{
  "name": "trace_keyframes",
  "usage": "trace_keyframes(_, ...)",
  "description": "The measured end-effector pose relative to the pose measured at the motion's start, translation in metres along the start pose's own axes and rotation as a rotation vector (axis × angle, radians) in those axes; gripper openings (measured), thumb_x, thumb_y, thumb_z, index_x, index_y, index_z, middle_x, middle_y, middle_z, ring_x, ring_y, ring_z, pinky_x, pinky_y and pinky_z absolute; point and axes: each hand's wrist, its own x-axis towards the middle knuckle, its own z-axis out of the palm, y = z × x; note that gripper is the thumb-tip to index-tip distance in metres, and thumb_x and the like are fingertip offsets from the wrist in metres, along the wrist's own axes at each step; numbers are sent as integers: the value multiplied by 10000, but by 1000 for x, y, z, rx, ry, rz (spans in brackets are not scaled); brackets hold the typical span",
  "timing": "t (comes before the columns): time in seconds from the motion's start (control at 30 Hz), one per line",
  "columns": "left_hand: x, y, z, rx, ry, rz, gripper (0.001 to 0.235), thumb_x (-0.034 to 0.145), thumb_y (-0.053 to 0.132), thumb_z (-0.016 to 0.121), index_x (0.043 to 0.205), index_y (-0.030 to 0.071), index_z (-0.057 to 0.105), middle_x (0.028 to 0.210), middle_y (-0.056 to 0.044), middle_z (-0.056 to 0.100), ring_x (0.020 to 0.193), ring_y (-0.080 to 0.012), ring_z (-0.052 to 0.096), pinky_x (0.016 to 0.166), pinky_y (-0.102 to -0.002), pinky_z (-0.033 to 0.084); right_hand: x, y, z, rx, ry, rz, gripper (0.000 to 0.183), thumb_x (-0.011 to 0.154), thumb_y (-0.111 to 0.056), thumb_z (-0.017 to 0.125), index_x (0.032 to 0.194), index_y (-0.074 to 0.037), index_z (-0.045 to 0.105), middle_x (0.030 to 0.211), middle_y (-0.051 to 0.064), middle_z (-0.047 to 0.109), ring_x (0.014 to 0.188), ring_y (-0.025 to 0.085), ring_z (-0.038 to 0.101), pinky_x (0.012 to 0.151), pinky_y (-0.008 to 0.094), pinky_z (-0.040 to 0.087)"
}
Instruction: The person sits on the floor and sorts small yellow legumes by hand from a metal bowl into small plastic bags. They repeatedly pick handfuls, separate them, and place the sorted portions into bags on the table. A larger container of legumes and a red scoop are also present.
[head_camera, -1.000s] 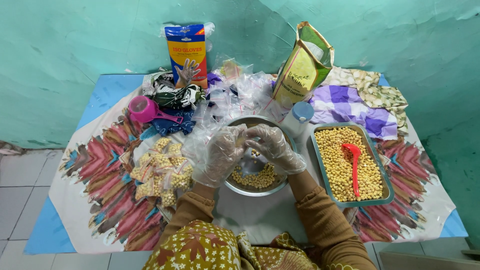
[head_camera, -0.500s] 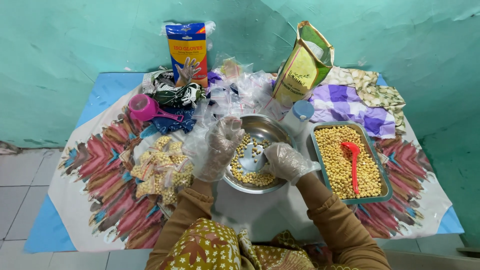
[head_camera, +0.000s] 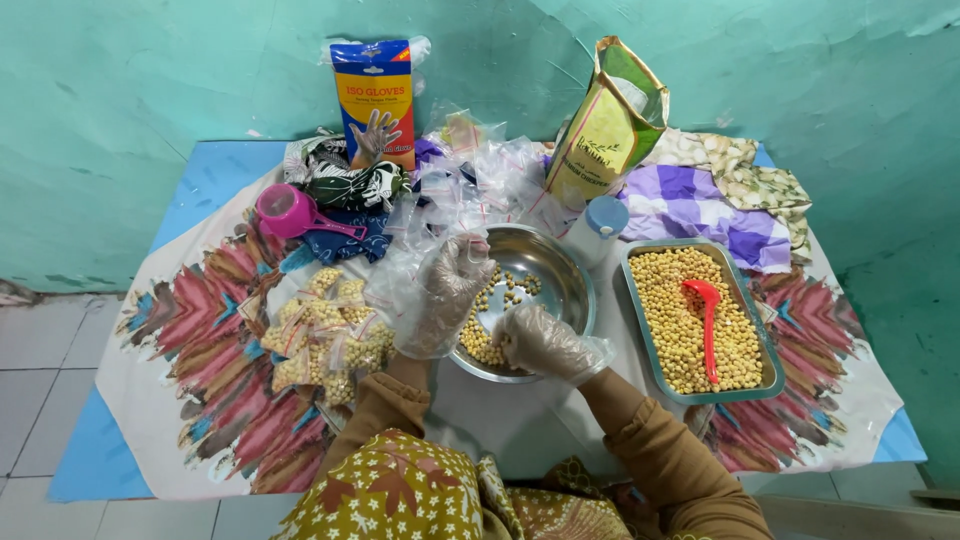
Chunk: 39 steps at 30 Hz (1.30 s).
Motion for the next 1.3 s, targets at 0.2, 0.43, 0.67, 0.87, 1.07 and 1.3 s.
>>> trace_keyframes(0.2, 2, 8, 0, 89, -49, 14, 373, 789, 258, 867, 1102, 104, 733, 889, -103, 739, 841, -179, 689, 790, -346, 575, -21, -10, -84, 255, 159, 29, 127, 733, -161, 786, 851, -194, 818, 840, 98, 777, 920, 298, 762, 769, 414, 624)
trace_keyframes(0.43, -4, -31, 2, 81, -219, -21, 476, 737, 399, 880, 1133, 169, 754, 975, -56, 755, 920, -175, 711, 820, -339, 586, -39, -42, -153, 357, 460, -140, 192, 737, -155, 815, 929, -158, 809, 866, 139, 746, 900, 328, 739, 770, 437, 586)
trace_keyframes(0.67, -6, -1, -9, 100, -242, -32, 467, 739, 446, 852, 1122, 196, 759, 976, -31, 756, 924, -157, 701, 824, -344, 590, -22, -47, -153, 321, 446, -232, 211, 715, -118, 824, 919, -172, 816, 842, 132, 738, 881, 334, 741, 775, 418, 591)
trace_keyframes(0.87, -4, 13, -12, 141, -226, -29, 446, 764, 460, 828, 1119, 200, 757, 974, -33, 756, 937, -169, 704, 828, -354, 588, -18, -47, -154, 328, 476, -244, 158, 739, -136, 791, 892, -175, 799, 825, 148, 712, 865, 352, 730, 737, 439, 585)
trace_keyframes(1.07, -3, 18, -14, 179, -210, -30, 427, 788, 473, 803, 1116, 203, 755, 972, -36, 756, 949, -181, 706, 832, -364, 585, -13, -47, -146, 421, 499, -236, 140, 727, -116, 825, 852, -175, 800, 794, 110, 708, 815, 294, 735, 707, 372, 590)
trace_keyframes(1.3, -13, -88, -53, 222, -197, -29, 408, 817, 489, 774, 1112, 208, 753, 969, -39, 757, 963, -195, 709, 836, -376, 583, -33, -66, -160, 530, 557, -224, 142, 754, -115, 823, 891, -106, 786, 799, 178, 694, 799, 317, 725, 706, 413, 572)
